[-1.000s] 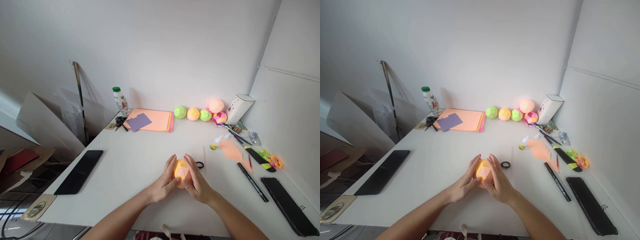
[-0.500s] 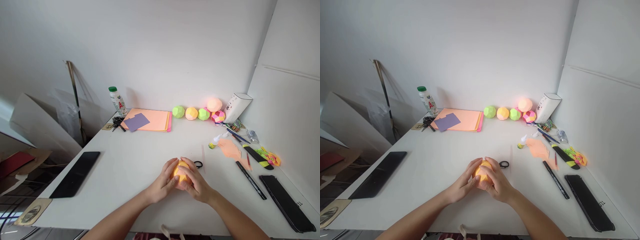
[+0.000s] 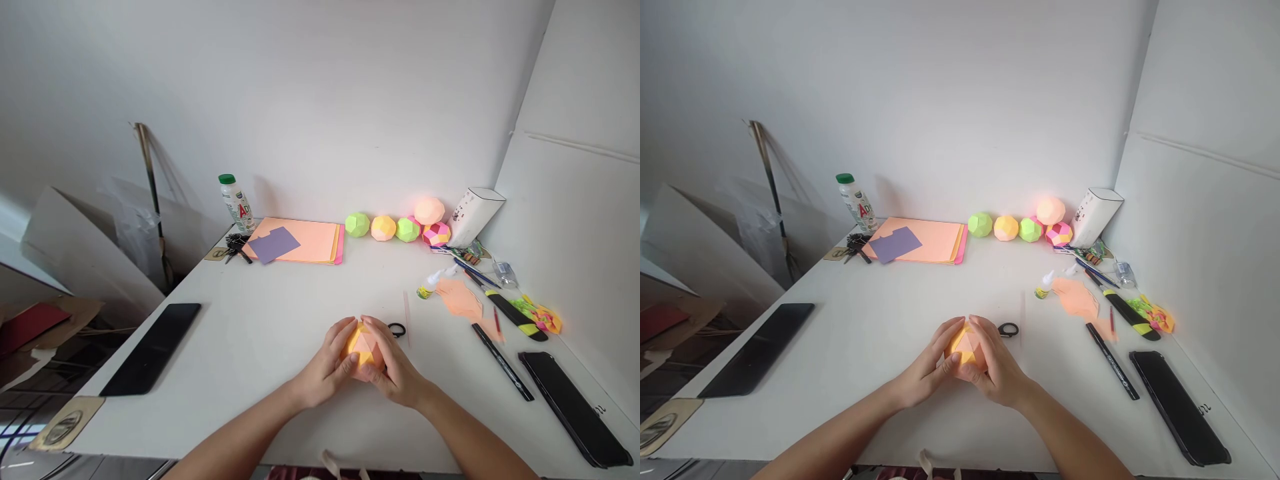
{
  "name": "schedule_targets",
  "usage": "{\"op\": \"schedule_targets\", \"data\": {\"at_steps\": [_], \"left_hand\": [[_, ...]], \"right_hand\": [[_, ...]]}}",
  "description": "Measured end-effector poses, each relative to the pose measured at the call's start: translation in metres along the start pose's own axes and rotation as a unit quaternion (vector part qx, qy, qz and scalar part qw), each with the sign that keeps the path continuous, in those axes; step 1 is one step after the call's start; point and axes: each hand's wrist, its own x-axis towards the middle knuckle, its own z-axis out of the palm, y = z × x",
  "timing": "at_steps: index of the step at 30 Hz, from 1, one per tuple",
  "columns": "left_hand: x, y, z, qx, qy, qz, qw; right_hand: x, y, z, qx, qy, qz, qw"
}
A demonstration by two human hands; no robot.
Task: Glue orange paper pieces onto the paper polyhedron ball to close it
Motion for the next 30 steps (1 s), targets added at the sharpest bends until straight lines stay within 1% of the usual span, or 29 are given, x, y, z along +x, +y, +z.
{"op": "schedule_targets", "data": {"at_steps": [5,11,19,30], "left_hand": [[-0.0005,-0.0032,0.0006,0.02,0.022,0.018,0.999],[-0.0006,-0.0036,0.0005,0.041,0.043,0.017,0.998],[0.0004,-0.0024,0.001,0.051,0.058,0.033,0.996],[0.0006,-0.0018,0.0005,0.052,0.052,0.036,0.997]], "right_hand": [[-0.0032,0.0042,0.0036,0.009,0.001,0.01,1.0],[-0.0061,0.004,0.0086,-0.005,0.0,0.051,0.999],[-0.0038,0.0025,0.0082,-0.01,0.012,0.034,0.999],[-0.0044,0.0037,0.0086,-0.01,0.009,0.031,0.999]]}}
